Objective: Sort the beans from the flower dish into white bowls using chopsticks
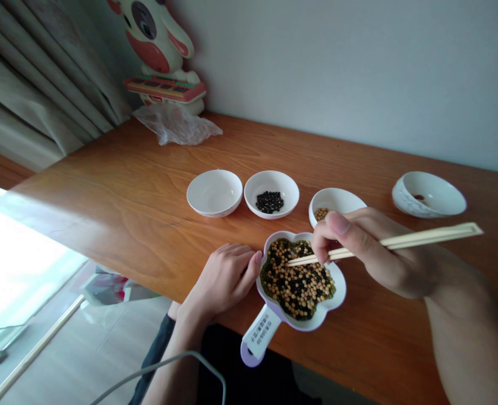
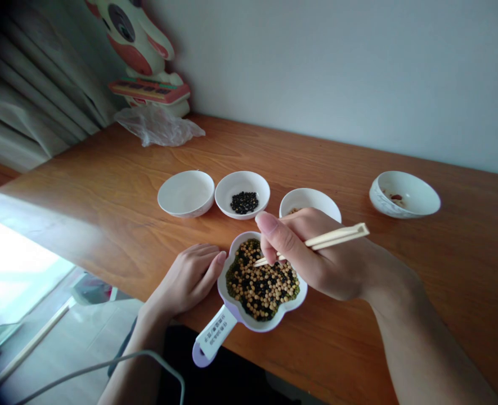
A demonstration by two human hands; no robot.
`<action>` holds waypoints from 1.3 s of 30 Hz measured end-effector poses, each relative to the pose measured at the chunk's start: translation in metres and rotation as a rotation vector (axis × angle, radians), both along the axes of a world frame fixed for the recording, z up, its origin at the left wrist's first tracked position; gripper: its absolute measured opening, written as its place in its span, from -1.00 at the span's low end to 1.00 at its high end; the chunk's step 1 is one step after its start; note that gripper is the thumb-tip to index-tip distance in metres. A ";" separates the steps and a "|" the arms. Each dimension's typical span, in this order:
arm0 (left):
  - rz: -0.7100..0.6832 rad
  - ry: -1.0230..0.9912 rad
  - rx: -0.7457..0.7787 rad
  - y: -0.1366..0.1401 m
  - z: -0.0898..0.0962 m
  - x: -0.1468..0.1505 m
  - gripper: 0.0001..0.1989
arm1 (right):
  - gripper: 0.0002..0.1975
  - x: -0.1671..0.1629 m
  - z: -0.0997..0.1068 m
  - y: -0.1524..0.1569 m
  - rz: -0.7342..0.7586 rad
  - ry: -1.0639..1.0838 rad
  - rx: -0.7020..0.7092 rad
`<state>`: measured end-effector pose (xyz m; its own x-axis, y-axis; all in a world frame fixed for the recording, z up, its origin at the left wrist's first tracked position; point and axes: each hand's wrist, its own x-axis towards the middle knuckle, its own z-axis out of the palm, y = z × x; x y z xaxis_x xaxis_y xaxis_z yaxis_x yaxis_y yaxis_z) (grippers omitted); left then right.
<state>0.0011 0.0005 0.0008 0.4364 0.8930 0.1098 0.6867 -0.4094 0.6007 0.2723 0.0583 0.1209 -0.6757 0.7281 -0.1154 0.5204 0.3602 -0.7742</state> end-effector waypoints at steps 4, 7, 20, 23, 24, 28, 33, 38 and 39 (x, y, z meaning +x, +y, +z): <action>-0.002 -0.001 -0.010 -0.001 0.000 0.000 -0.59 | -0.36 -0.002 0.000 0.000 0.026 -0.019 -0.014; -0.004 -0.001 -0.019 -0.001 0.000 -0.001 -0.59 | -0.37 -0.006 0.000 0.001 0.039 -0.035 -0.026; -0.008 -0.010 -0.029 0.000 -0.001 0.000 -0.59 | -0.36 -0.003 -0.004 0.002 0.014 0.013 0.010; -0.007 -0.016 -0.040 0.000 -0.001 -0.001 -0.59 | -0.34 0.005 0.003 0.004 -0.005 0.046 0.045; -0.008 -0.017 -0.042 0.000 -0.001 -0.001 -0.59 | -0.33 0.010 0.007 0.005 -0.023 0.062 0.069; -0.001 -0.024 -0.042 0.000 -0.002 -0.001 -0.61 | -0.28 0.044 0.025 0.007 -0.189 0.072 0.249; 0.002 -0.023 -0.050 0.000 -0.002 -0.001 -0.60 | -0.25 0.081 0.035 0.012 -0.474 -0.001 0.409; 0.019 -0.025 -0.061 0.000 -0.004 -0.002 -0.61 | -0.27 0.079 0.030 0.021 -0.481 -0.149 0.340; 0.019 -0.025 -0.063 0.000 -0.004 -0.003 -0.61 | -0.27 0.077 0.028 0.022 -0.476 -0.172 0.321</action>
